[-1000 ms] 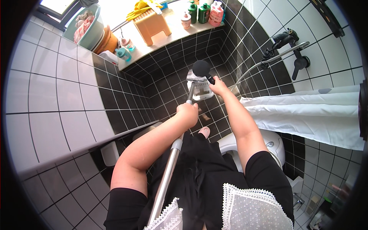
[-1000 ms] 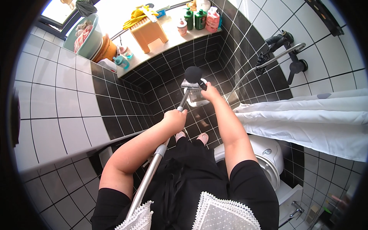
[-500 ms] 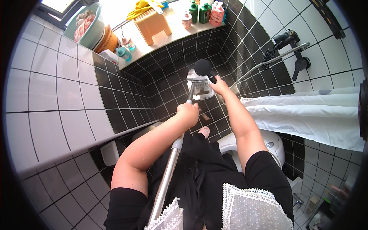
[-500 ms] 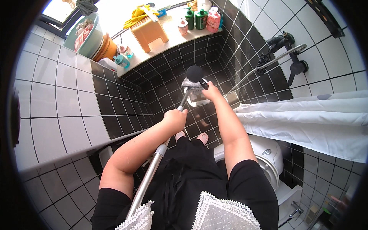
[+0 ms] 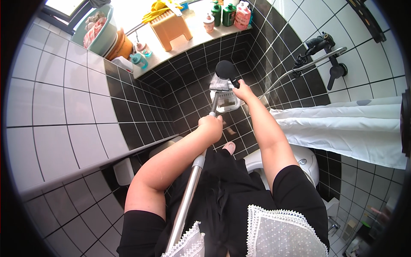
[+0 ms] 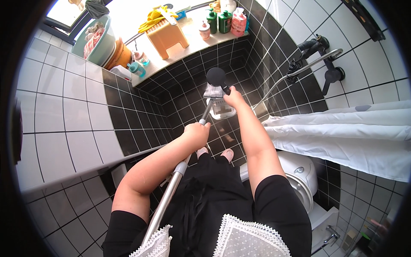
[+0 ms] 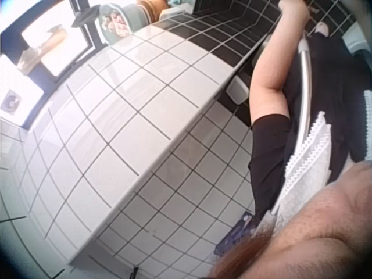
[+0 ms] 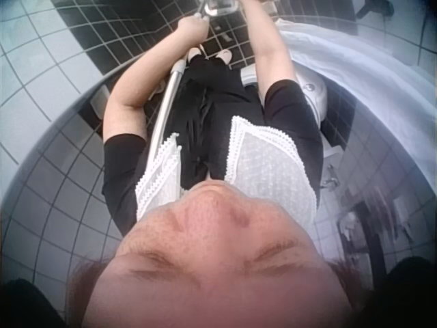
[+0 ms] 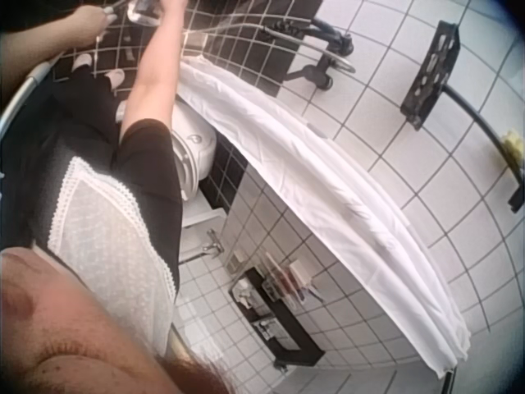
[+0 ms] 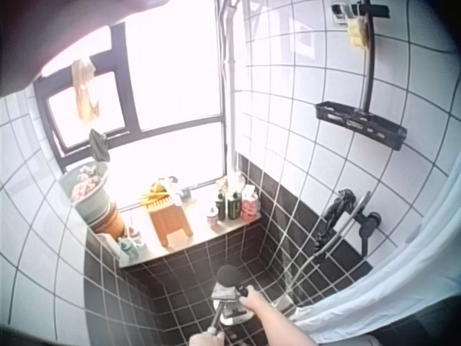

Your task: The person cleans the floor by first rinsing and wringing out a mop head in a bathroom sink, and then pushing the flat mop across the wooden floor in a living area, navigating around furniture and items on the ground.

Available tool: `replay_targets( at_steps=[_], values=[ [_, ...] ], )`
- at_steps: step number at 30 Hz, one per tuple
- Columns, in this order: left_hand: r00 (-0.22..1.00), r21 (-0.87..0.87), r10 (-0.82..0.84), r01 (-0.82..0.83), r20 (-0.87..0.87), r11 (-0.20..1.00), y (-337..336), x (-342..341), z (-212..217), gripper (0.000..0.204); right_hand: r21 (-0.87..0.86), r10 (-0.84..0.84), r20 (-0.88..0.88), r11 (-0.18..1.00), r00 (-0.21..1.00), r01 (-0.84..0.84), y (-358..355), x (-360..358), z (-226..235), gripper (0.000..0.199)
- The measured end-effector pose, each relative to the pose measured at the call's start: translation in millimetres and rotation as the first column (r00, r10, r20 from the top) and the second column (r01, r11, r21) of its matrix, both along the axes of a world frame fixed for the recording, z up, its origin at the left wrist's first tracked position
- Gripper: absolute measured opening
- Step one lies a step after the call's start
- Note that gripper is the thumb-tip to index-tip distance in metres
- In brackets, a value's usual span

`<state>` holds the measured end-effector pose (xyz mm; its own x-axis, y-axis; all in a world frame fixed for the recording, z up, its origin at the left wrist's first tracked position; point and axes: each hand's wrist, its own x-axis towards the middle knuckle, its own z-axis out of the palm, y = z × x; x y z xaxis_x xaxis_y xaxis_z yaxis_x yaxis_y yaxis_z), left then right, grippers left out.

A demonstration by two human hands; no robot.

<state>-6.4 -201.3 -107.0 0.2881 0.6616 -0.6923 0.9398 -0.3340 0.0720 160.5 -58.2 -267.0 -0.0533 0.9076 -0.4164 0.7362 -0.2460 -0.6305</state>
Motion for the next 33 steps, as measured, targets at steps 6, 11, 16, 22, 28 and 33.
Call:
replay_targets(
  at_steps=[6, 11, 16, 22, 28, 33],
  values=[
    [1.000, 0.000, 0.013, -0.013, 0.014, 1.000, -0.4, -2.1, -0.2, 0.040, 0.021, -0.037, -0.003, 0.999, 0.999, 0.037, 7.1, 2.0, 7.8, 0.053],
    [1.000, -0.022, 0.018, -0.018, 0.002, 1.000, 0.7, -0.6, 1.0, 0.040, 0.011, -0.048, -0.006, 0.999, 0.999, 0.049, 9.1, 5.9, 12.4, 0.055],
    [1.000, -0.020, 0.013, -0.013, 0.002, 1.000, 1.3, -0.9, 5.5, 0.041, 0.030, -0.018, 0.020, 0.999, 1.000, 0.018, 8.9, 3.8, 13.4, 0.054],
    [1.000, -0.009, 0.003, -0.003, 0.006, 1.000, 1.1, -2.4, 2.1, 0.042, -0.012, 0.013, 0.032, 1.000, 0.999, -0.012, 9.2, 1.6, 11.5, 0.053],
    [1.000, -0.001, -0.001, 0.001, -0.005, 1.000, 1.6, -2.4, -1.8, 0.043, -0.007, 0.034, 0.022, 0.999, 0.999, -0.033, 6.2, 1.1, 7.0, 0.052],
    [1.000, -0.003, 0.012, -0.012, 0.006, 1.000, 2.0, -3.0, -1.3, 0.045, -0.041, 0.045, 0.029, 0.998, 0.999, -0.044, 2.1, 0.0, 7.0, 0.052]
  ],
)
